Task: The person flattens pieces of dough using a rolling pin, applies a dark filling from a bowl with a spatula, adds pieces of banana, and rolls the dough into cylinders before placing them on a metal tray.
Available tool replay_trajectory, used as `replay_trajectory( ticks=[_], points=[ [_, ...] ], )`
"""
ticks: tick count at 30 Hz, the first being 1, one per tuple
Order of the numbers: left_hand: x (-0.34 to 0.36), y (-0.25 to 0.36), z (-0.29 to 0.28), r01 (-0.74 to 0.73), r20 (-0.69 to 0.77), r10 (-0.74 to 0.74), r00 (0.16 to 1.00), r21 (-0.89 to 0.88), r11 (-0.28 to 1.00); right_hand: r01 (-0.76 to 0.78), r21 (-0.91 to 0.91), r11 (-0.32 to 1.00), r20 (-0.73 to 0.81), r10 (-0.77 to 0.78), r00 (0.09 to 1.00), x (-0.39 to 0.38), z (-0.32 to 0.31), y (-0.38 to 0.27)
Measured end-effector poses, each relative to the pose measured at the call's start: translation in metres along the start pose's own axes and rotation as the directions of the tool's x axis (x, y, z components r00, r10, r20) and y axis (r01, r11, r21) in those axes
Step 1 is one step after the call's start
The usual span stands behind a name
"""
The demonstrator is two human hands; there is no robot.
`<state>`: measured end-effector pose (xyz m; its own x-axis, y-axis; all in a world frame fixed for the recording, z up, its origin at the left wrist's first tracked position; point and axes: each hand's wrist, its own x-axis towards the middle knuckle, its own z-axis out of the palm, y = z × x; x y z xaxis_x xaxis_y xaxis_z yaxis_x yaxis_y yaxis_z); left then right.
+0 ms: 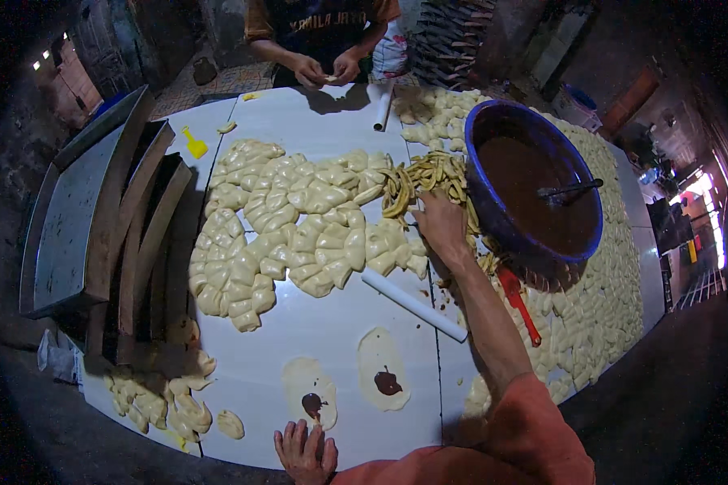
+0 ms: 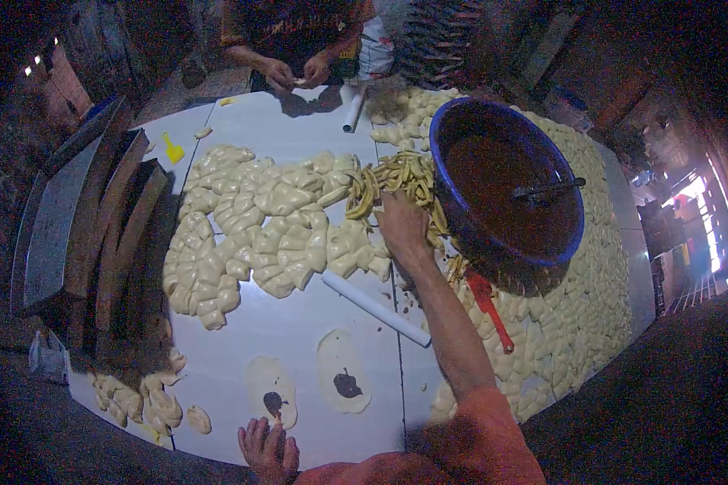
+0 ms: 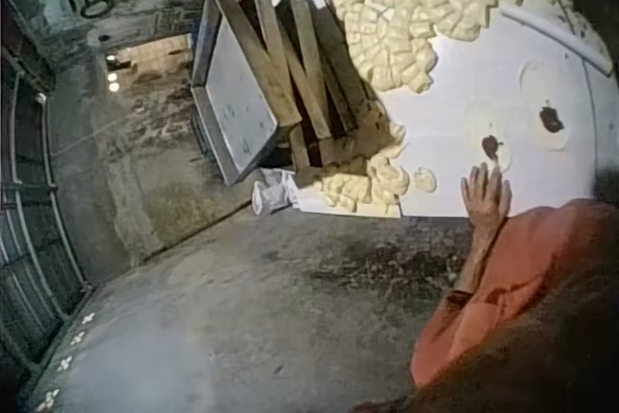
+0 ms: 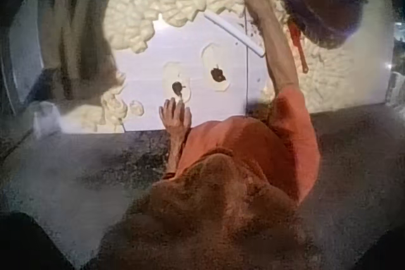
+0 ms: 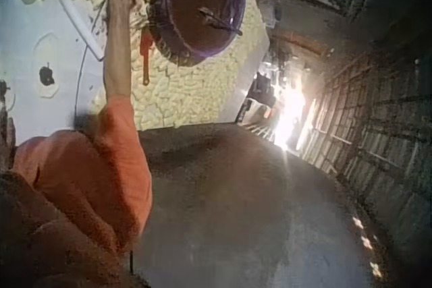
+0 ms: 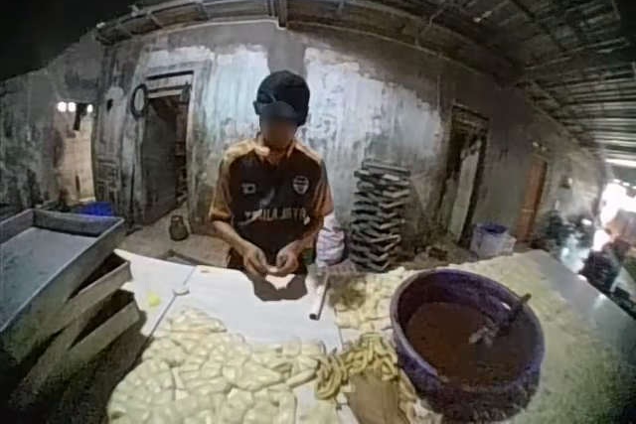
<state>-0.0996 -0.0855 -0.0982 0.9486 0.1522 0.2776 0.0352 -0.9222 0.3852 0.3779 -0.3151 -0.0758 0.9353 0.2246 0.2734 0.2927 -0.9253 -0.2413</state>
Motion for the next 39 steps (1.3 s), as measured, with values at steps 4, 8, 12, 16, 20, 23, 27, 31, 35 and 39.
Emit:
replay_trajectory(
  ticks=[4,8,12,16,20,23,27,31,35,39],
  points=[
    [-0.001,0.0,0.002,0.046,0.0,-0.046,0.999,-0.037,0.998,0.391,-0.065,0.918,-0.094,-0.396,0.913,0.023,0.027,0.0],
    [-0.004,0.0,0.003,0.065,0.015,-0.064,0.998,-0.038,0.997,0.455,-0.107,0.884,0.093,-0.447,0.89,0.04,0.027,0.008],
    [-0.007,-0.002,0.002,0.178,0.124,-0.171,0.977,-0.045,0.983,0.29,0.206,0.935,0.158,-0.324,0.933,0.025,-0.007,-0.001],
    [-0.012,-0.005,0.002,0.16,0.119,-0.155,0.981,-0.035,0.986,0.087,0.409,0.908,0.399,-0.264,0.878,-0.01,-0.039,-0.031],
    [-0.007,-0.005,0.0,0.159,0.077,-0.15,0.986,-0.115,0.981,0.118,0.532,0.838,0.481,-0.415,0.772,-0.055,-0.031,-0.077],
    [0.009,-0.003,-0.006,0.158,0.027,-0.156,0.987,-0.19,0.969,0.157,0.48,0.863,0.531,-0.428,0.731,-0.071,-0.02,-0.101],
    [0.05,-0.002,-0.022,0.079,-0.053,-0.092,0.994,-0.207,0.975,0.094,0.541,0.836,0.516,-0.418,0.747,-0.078,-0.026,-0.116],
    [0.113,-0.004,-0.017,0.033,-0.04,-0.046,0.998,-0.288,0.957,-0.237,0.618,0.749,0.639,-0.303,0.707,-0.092,-0.045,-0.119],
    [0.185,-0.005,0.013,-0.075,-0.105,0.035,0.994,-0.406,0.911,-0.432,0.618,0.657,0.728,-0.271,0.629,-0.099,-0.05,-0.116],
    [0.222,0.002,0.031,-0.044,0.001,0.055,0.999,-0.573,0.818,-0.43,0.634,0.643,0.736,-0.331,0.59,-0.098,-0.048,-0.106]
  ],
)
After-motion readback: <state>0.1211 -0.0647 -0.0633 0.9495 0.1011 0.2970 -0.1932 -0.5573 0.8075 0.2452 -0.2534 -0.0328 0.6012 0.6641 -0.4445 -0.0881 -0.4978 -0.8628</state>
